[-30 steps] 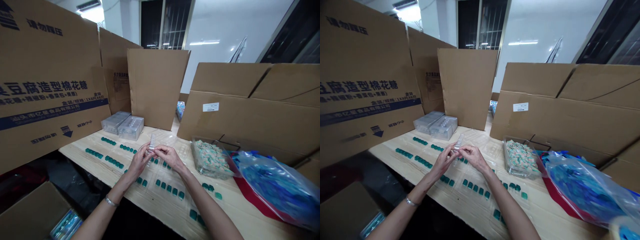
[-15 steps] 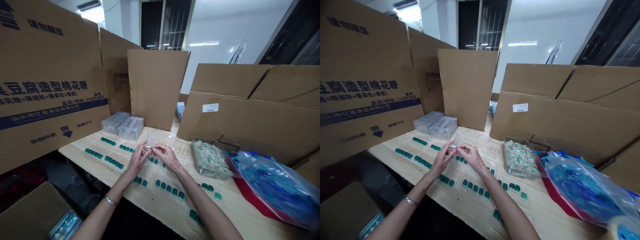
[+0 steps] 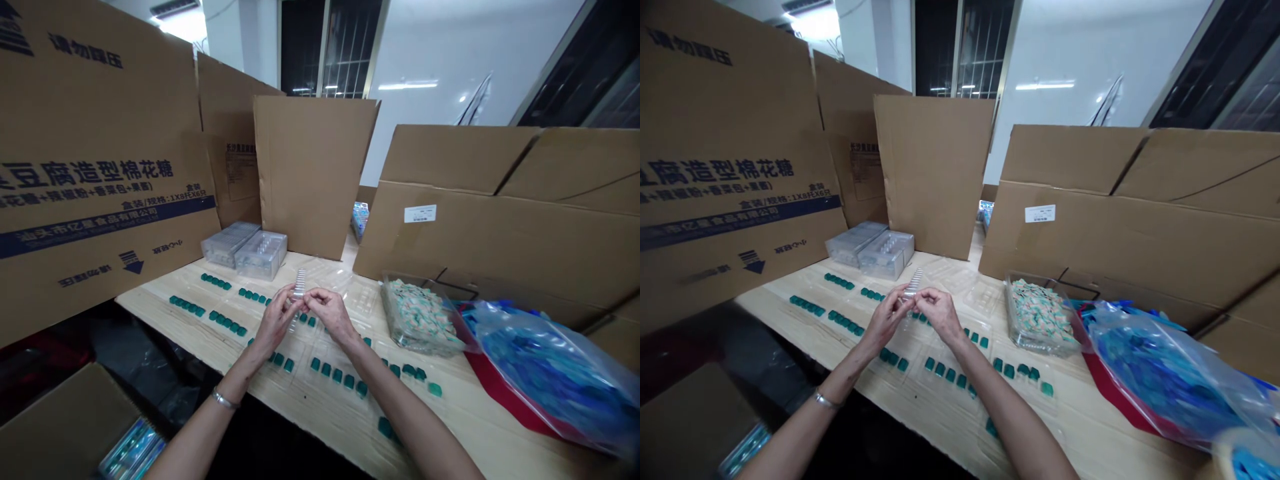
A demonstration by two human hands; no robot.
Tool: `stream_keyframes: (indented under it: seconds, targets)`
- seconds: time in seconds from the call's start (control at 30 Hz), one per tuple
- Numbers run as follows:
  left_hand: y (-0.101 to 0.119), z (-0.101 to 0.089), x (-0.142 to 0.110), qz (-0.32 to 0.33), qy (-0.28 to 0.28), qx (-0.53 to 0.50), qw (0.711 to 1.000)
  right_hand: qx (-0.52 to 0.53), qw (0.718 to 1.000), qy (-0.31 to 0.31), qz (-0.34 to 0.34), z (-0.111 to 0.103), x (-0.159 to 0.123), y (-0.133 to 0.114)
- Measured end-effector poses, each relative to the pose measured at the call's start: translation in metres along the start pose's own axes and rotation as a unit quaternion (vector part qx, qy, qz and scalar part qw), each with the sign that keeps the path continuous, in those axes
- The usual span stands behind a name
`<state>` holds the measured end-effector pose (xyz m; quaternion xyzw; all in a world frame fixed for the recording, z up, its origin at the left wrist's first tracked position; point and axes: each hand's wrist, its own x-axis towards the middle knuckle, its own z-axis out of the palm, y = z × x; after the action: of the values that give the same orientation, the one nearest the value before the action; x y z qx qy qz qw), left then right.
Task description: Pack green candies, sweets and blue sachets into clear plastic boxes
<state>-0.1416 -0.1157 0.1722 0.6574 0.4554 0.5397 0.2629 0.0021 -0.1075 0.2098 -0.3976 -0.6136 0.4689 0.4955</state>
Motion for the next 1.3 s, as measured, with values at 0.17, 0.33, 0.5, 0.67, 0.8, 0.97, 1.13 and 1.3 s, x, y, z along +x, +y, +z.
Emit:
stream_keyframes:
  seconds: [0.17, 0.33, 0.5, 0.67, 0.8, 0.97, 1.13, 1.3]
  targets:
    - [0.001, 0.0, 0.006, -0.051, -0.025, -0.073, 0.996, -0.011, 1.0, 0.022, -0.008, -0.006, 0.0, -0.001]
    - [0.006, 0.001, 0.014, -0.048, 0.003, -0.101, 0.994, -0.04, 0.998, 0.042, -0.031, -0.025, 0.003, 0.0]
    - [0.017, 0.014, 0.013, -0.028, -0.038, -0.047, 0.998, -0.152, 0.981, 0.01, -0.117, -0.032, 0.006, -0.007]
    - [0.027, 0.014, 0.016, 0.102, -0.059, 0.121, 0.986, -0.197, 0.958, -0.01, -0.209, -0.029, 0.008, -0.009]
    - [0.024, 0.017, 0.021, 0.115, -0.058, 0.133, 0.983, -0.172, 0.968, 0.062, -0.173, -0.025, 0.011, 0.0]
    - [0.017, 0.021, 0.028, 0.108, -0.081, 0.091, 0.987, -0.127, 0.984, 0.075, -0.101, -0.03, 0.013, 0.007]
    - [0.015, 0.022, 0.03, 0.134, -0.113, 0.073, 0.982, -0.134, 0.984, 0.053, -0.105, -0.039, 0.012, 0.003]
    - [0.011, 0.028, 0.024, 0.142, -0.079, 0.114, 0.98, -0.151, 0.977, 0.063, -0.135, -0.029, 0.011, 0.005]
